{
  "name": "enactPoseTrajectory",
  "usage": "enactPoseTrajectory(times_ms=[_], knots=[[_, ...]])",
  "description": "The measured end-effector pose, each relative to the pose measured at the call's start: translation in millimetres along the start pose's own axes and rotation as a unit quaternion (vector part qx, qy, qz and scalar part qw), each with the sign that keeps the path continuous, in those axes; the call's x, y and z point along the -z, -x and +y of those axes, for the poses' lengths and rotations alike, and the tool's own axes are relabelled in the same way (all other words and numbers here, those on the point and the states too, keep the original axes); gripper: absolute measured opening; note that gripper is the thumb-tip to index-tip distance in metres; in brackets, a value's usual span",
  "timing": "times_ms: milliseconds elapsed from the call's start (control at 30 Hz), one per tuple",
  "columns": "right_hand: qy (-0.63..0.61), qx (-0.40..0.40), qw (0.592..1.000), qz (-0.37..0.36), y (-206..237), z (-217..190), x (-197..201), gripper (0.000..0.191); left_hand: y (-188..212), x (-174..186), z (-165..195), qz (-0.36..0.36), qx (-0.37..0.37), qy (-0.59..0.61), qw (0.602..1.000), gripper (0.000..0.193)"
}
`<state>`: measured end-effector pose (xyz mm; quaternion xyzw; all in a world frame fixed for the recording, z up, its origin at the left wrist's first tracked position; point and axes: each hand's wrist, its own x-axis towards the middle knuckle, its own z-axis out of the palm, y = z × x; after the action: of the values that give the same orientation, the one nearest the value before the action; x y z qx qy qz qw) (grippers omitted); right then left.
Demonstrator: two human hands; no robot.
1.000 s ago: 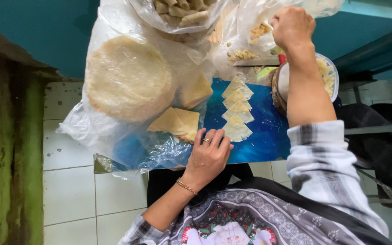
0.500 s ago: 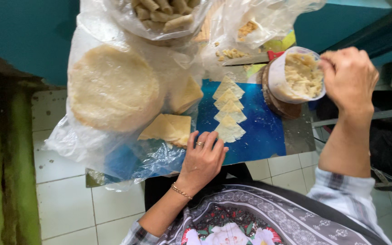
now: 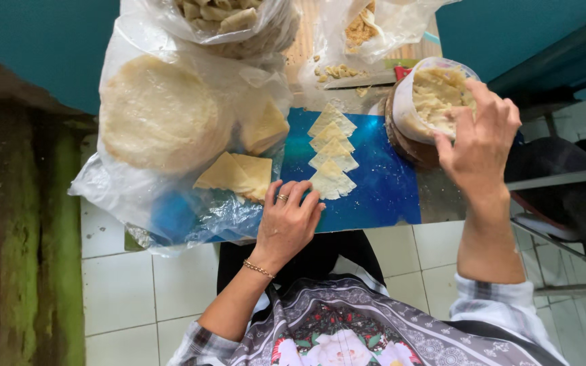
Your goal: The person sits at a small table folding triangular dough pieces one at a time, pressing the edges together by hand and placing each folded piece on a blue mat. They occasionally reach into a plastic bag for more dough pieces and work beside a container of dough mixture.
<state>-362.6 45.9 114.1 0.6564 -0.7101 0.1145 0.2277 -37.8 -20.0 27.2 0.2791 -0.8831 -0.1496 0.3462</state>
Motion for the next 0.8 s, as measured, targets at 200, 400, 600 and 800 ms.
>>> enactPoseTrajectory(times_ms=[200, 400, 600, 800], knots=[[-0.136, 0.103, 0.985, -0.009, 12.1, -78.4, -26.5, 0.044, -3.4, -6.5, 2.0, -0.002, -0.003, -0.024, 1.000, 0.031], [0.034, 0.212, 0.976, -0.044, 20.4, -121.9, -52.0, 0.055, -16.7, -20.9, -4.7, -0.003, -0.010, -0.074, 0.997, 0.033], [0.095, 0.211, 0.970, -0.069, 21.5, -107.4, -49.2, 0.053, -15.1, -20.1, -10.3, -0.004, 0.001, -0.035, 0.999, 0.032], [0.067, 0.151, 0.985, -0.042, 20.2, -104.2, -44.5, 0.043, -15.4, -16.8, -8.2, 0.004, 0.001, -0.037, 0.999, 0.032]])
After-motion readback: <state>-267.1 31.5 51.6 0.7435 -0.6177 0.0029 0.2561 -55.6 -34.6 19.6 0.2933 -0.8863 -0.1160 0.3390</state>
